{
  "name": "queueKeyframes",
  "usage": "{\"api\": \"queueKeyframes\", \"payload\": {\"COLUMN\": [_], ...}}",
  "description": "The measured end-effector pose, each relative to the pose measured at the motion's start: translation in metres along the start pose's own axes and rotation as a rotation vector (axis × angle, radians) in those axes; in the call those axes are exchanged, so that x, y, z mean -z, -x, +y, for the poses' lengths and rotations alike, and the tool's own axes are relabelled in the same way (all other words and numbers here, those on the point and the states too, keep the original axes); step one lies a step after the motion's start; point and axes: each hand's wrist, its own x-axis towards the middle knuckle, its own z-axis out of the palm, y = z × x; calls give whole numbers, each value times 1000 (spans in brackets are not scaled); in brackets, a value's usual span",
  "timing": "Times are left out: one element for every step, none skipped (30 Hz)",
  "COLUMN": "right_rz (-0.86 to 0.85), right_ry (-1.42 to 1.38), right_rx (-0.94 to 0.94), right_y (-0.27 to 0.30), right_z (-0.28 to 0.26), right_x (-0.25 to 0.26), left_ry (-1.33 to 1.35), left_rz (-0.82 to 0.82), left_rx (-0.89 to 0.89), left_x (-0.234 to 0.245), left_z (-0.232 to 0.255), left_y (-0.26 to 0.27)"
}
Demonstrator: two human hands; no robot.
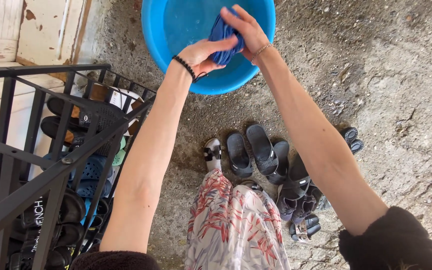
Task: The person wipes several black shoes and sandals with a blue cloth, repeatedly dipping the cloth into a blue water basin. The person places the cleaned shoes back on a black metal shoe rack.
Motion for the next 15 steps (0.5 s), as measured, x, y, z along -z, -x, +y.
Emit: {"api": "queueKeyframes", "payload": {"right_rz": [-14, -29, -28, -25, -23, -18, 54, 124, 125, 117, 110, 106, 91, 79, 78], "right_ry": [-157, -315, -317, -339, -362, -360, -438, -519, -521, -510, -498, -500, -376, -250, -249], "right_rx": [-56, -106, -105, -86, -66, -65, -94, -123, -122, -101, -79, -77, -60, -44, -45], "right_y": [-1, -4, -3, -2, -1, -2, -3, -5, -7, -9, -11, -12, -14, -14, -14], "right_z": [0, -1, -3, -6, -9, -13, -16, -19, -15, -12, -8, -10, -13, -15, -16], "right_x": [-3, -7, -13, -18, -23, -27, -32, -40, -39, -38, -37, -36, -36, -33, -37], "left_ry": [75, 146, 143, 62, -21, -22, -118, -217, -219, -368, -517, -518, -481, -441, -439], "left_rz": [32, 63, 63, 21, -20, -25, 61, 153, 152, 161, 168, 172, 135, 95, 96], "left_rx": [-4, -12, -11, 54, 119, 121, 113, 105, 106, 68, 29, 27, -26, -77, -78], "left_x": [3, 7, 2, -5, -11, -16, -20, -22, -18, -16, -13, -9, -5, -2, 1], "left_z": [-5, -7, -3, 0, 3, 2, 1, 0, -2, -6, -9, -11, -12, -15, -14], "left_y": [-10, -21, -13, -6, 1, -1, -2, -2, -8, -14, -20, -20, -21, -22, -18]}}
